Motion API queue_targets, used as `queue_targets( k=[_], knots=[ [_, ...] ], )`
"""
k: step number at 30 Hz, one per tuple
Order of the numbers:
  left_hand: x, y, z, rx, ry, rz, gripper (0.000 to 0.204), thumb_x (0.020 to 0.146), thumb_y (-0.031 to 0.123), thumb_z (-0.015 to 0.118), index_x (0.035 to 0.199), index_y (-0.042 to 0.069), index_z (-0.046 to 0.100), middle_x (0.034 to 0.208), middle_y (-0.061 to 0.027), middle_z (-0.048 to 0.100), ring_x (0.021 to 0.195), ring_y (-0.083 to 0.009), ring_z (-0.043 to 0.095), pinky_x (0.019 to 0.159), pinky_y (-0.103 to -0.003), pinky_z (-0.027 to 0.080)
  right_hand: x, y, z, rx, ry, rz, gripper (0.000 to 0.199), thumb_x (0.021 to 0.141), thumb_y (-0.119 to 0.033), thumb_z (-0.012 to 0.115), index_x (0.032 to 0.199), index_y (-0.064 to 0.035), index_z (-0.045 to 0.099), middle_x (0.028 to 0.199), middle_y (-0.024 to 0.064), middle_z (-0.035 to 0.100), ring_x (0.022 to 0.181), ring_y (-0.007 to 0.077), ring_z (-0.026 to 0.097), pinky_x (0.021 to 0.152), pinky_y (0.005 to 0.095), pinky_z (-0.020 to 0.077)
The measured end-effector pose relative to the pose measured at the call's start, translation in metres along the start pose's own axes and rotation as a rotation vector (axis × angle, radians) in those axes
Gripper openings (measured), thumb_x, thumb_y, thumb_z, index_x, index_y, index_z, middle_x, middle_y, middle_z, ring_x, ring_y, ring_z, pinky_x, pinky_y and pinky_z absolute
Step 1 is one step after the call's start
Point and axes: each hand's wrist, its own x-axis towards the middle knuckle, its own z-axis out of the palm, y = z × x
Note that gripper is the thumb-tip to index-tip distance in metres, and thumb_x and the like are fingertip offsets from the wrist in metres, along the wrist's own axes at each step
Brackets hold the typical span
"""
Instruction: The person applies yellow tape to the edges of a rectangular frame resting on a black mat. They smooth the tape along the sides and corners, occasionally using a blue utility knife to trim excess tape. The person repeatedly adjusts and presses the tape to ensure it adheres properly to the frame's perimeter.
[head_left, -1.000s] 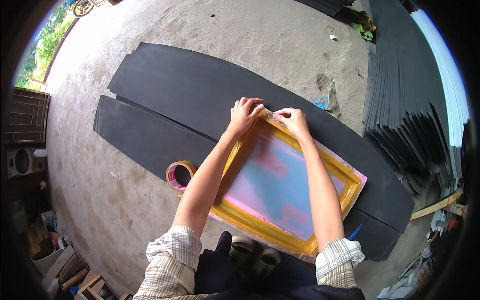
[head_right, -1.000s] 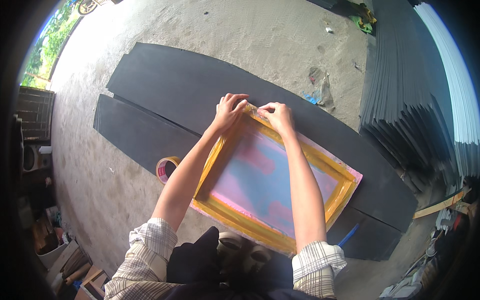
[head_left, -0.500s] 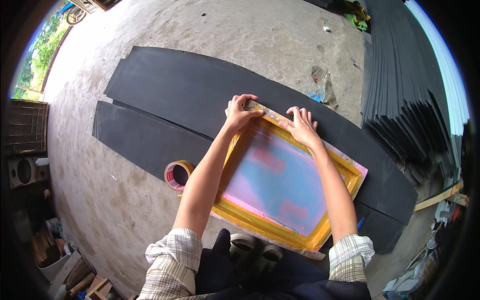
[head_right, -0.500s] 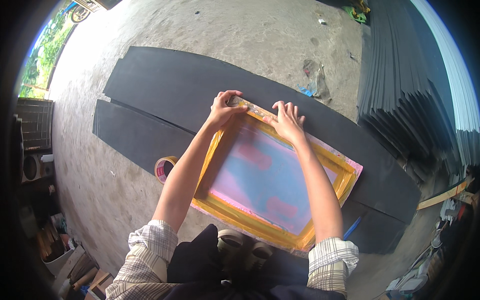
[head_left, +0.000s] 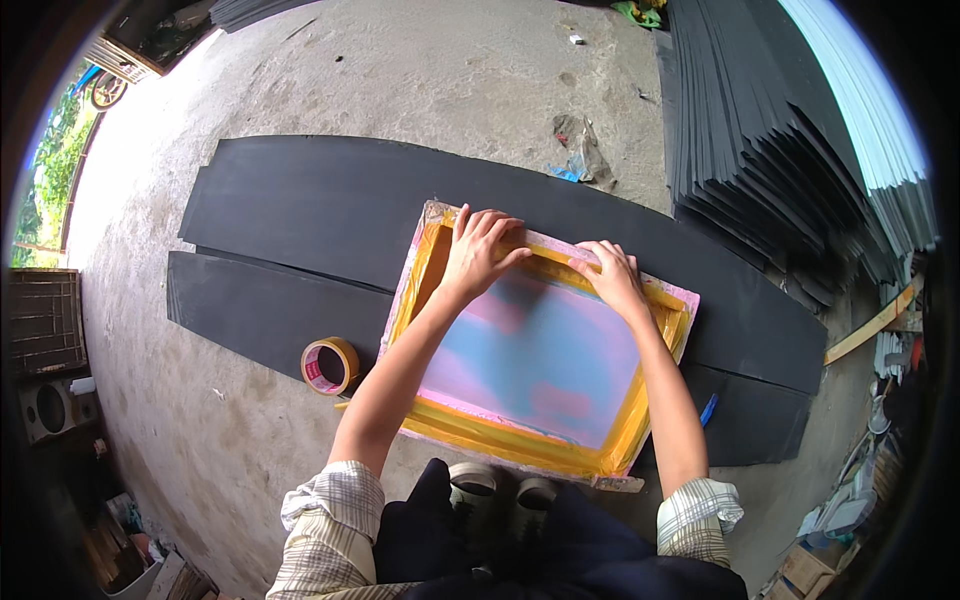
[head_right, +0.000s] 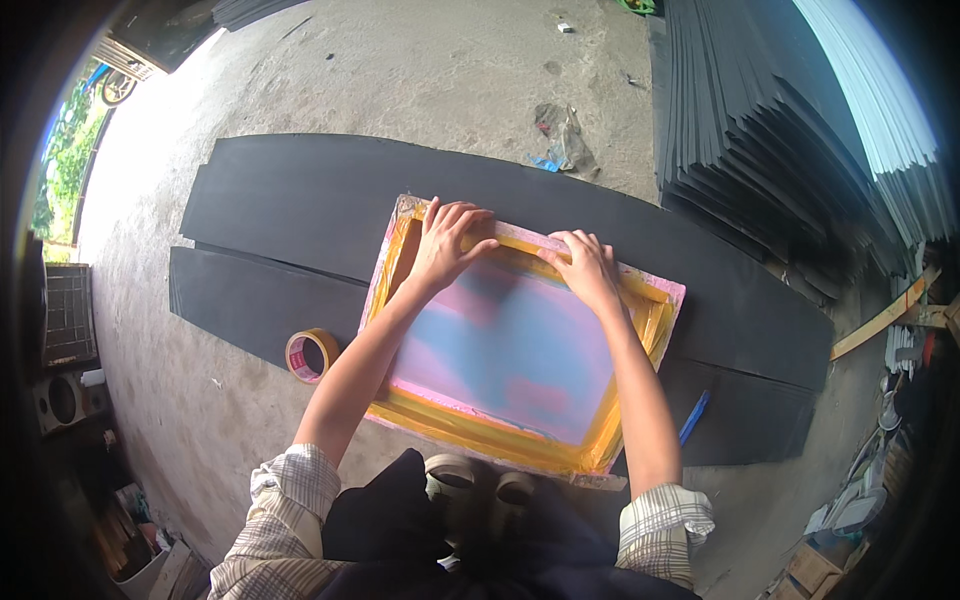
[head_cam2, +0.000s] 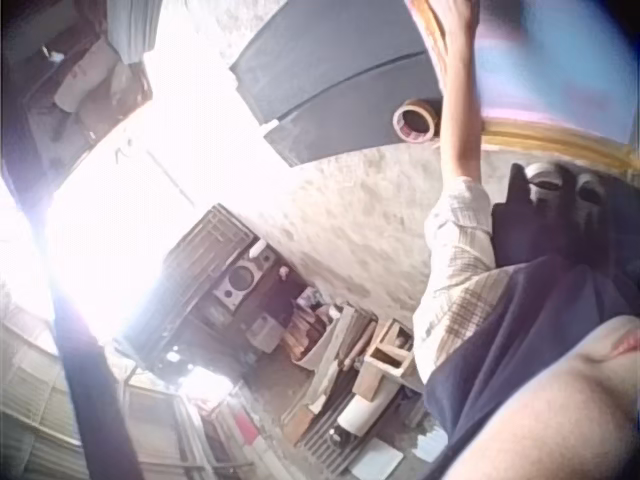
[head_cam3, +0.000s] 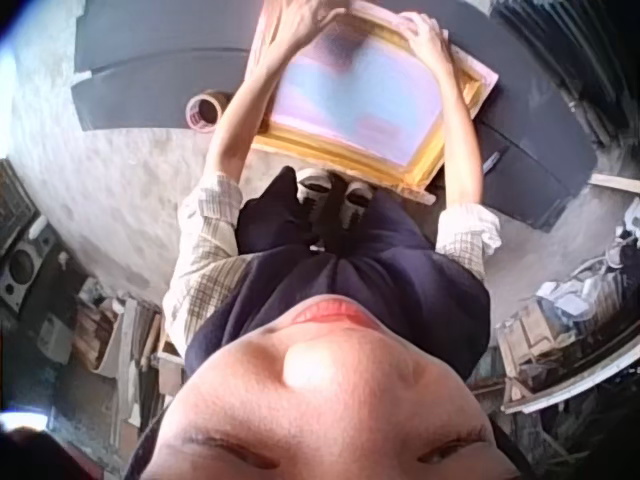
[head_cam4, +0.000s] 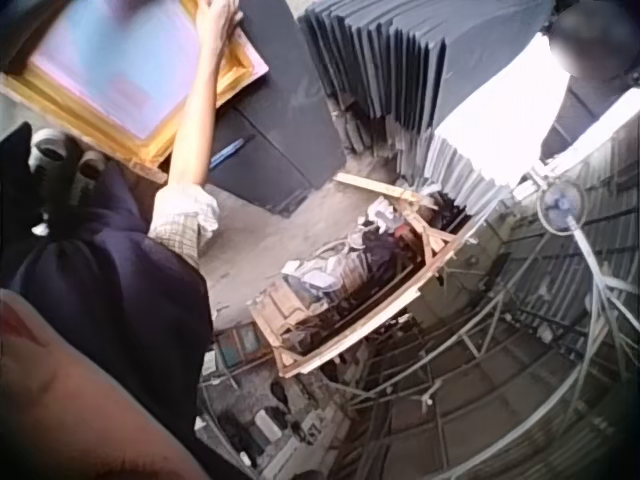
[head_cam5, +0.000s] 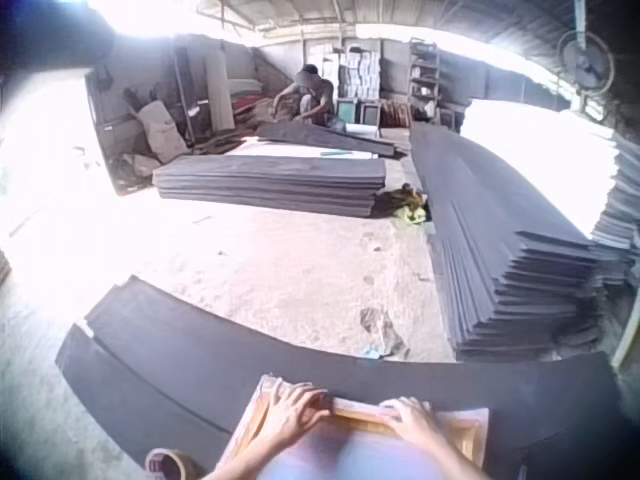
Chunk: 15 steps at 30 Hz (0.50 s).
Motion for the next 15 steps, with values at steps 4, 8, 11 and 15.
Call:
queue_targets(
  k=[4,8,11,15],
  knots=[
    [0.023,0.005,0.010,-0.109,-0.040,-0.167,0.037,0.069,0.050,0.076,0.085,0.016,0.074,0.085,-0.0017,0.058,0.098,-0.0203,0.052,0.103,-0.044,0.022,0.000,-0.014,0.010,-0.050,0.269,-0.008,0.045,0.066,-0.051,0.078,0.097,-0.0186,0.070,0.101,0.0029,0.061,0.106,0.0218,0.053,0.093,0.0398,0.0359],
    [0.026,0.000,0.012,-0.117,-0.114,-0.198,0.026,0.074,0.043,0.074,0.088,0.021,0.076,0.079,0.0018,0.058,0.093,-0.0178,0.053,0.099,-0.044,0.023,0.007,-0.010,0.004,0.123,0.147,0.156,0.036,0.061,-0.044,0.083,0.087,-0.0214,0.072,0.099,0.0014,0.058,0.110,0.0239,0.048,0.094,0.0422,0.0364],
    [0.029,-0.004,0.017,-0.122,-0.099,-0.159,0.019,0.081,0.037,0.069,0.090,0.022,0.076,0.077,0.0024,0.058,0.090,-0.0167,0.054,0.097,-0.043,0.024,0.013,0.014,-0.001,0.273,0.041,0.205,0.033,0.066,-0.045,0.081,0.088,-0.0223,0.072,0.101,0.0020,0.056,0.109,0.0252,0.044,0.093,0.0438,0.0359],
    [0.025,-0.002,0.017,-0.100,-0.115,-0.141,0.022,0.085,0.038,0.064,0.090,0.020,0.075,0.078,0.0013,0.059,0.089,-0.0177,0.054,0.095,-0.042,0.026,-0.022,0.031,-0.013,-0.075,0.217,0.256,0.044,0.070,-0.052,0.076,0.102,-0.0238,0.066,0.110,0.0028,0.051,0.111,0.0270,0.040,0.091,0.0493,0.0322]
  ],
)
